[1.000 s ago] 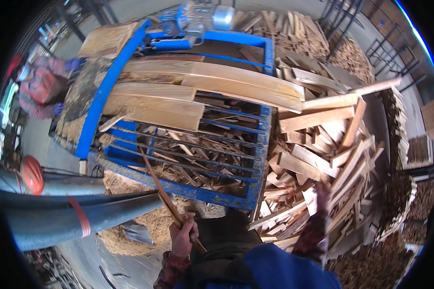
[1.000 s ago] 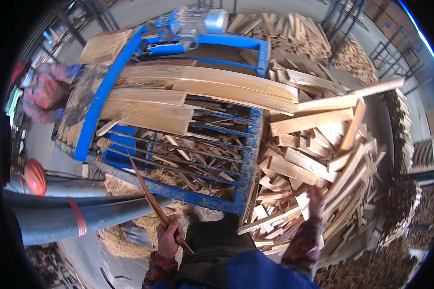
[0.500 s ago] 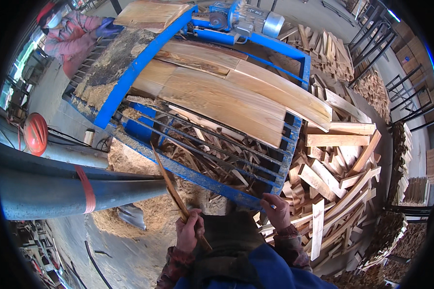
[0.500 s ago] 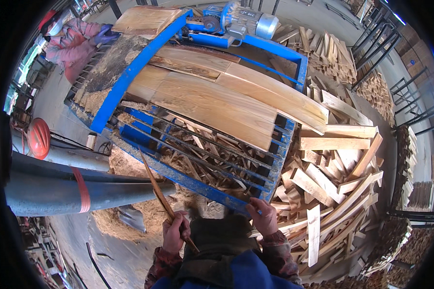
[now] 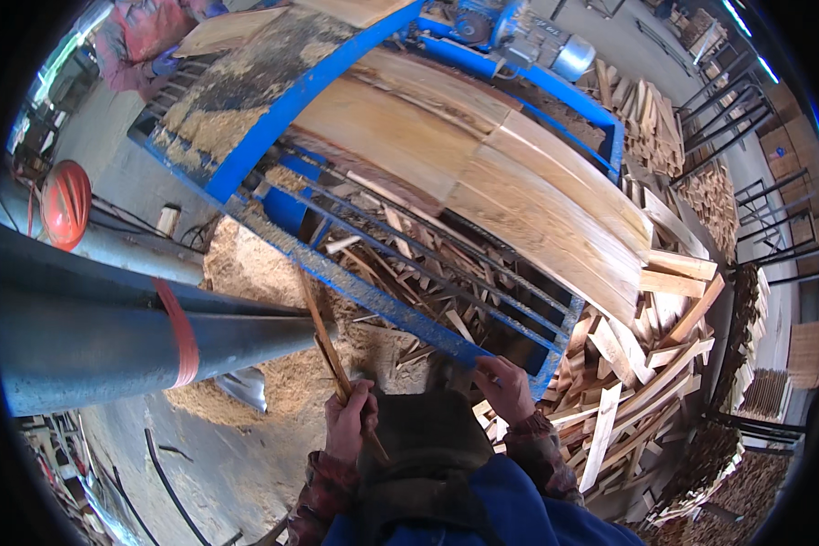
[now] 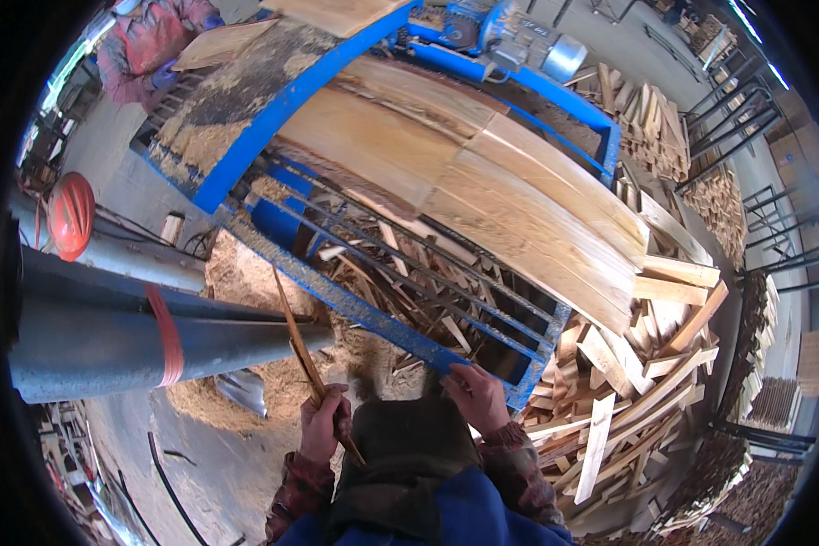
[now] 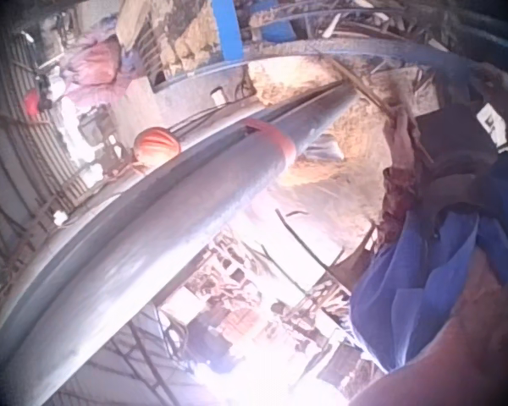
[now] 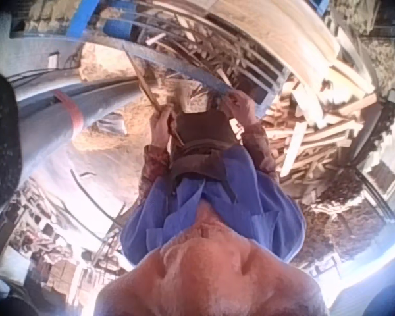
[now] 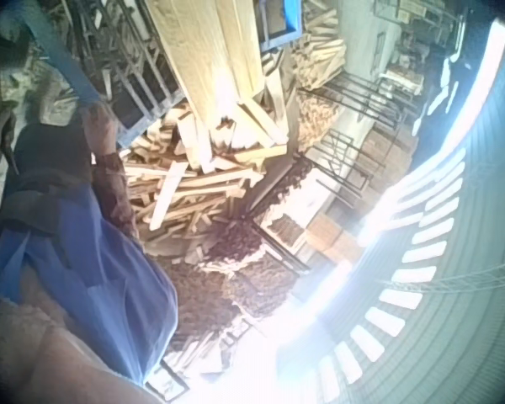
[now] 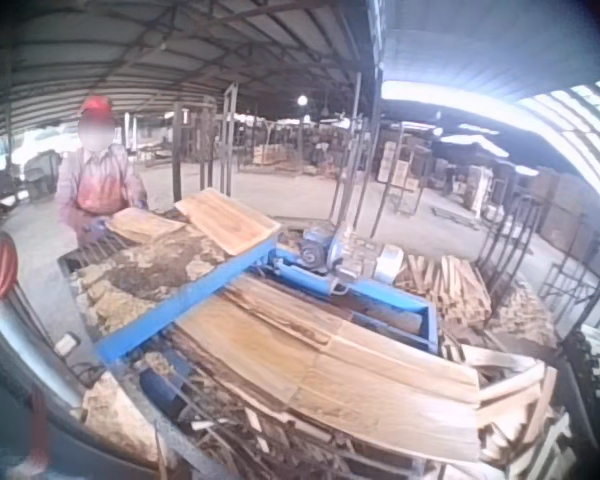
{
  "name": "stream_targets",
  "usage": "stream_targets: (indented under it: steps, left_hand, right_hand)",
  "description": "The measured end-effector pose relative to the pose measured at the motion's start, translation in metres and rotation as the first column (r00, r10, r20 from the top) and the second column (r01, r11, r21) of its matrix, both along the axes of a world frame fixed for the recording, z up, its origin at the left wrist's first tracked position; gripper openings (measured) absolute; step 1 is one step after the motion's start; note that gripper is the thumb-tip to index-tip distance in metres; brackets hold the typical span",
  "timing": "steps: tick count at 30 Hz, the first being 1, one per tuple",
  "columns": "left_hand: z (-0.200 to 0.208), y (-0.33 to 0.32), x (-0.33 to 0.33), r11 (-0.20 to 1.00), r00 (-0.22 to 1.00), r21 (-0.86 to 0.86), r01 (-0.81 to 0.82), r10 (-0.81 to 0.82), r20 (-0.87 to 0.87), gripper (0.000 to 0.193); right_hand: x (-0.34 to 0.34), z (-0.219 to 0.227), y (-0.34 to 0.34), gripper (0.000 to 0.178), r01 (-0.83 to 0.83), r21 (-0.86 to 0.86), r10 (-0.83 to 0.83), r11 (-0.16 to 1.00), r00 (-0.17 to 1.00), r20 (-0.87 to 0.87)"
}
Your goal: The person repeatedly picks up wooden planks from a blue metal rack and places them into a black wheelbarrow. The person handles the planks by hand, moving them in batches from the rack to the wheelbarrow.
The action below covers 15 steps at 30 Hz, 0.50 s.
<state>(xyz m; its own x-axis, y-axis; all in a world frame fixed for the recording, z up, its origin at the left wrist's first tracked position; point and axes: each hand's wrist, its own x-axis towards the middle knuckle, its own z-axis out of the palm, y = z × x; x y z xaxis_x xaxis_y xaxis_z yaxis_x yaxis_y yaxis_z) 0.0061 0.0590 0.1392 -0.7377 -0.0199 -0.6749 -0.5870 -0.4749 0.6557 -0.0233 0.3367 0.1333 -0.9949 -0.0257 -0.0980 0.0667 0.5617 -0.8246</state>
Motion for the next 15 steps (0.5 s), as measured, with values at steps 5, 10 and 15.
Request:
stream_targets:
  steps: [5, 10, 15]
  left_hand:
    - [-0.011, -0.025, 0.019, 0.998, 0.999, -0.063, -0.017, 0.018, 0.027, 0.015]
    - [-0.026, -0.032, 0.047, 0.993, 0.991, -0.1, -0.066, 0.077, 0.106, 0.016]
    - [-0.073, -0.036, 0.054, 0.996, 0.984, 0.014, -0.087, 0.084, 0.159, 0.016]
  right_hand:
    - [0.0, -0.003, -0.051, 0.023, -0.258, -0.153, 0.264, 0.954, 0.964, 0.019]
    - [0.02, -0.059, -0.085, 0.028, -0.429, -0.237, 0.467, 0.872, 0.874, 0.136]
    - [0.047, -0.165, -0.08, 0.032, -0.364, -0.058, 0.36, 0.93, 0.864, 0.353]
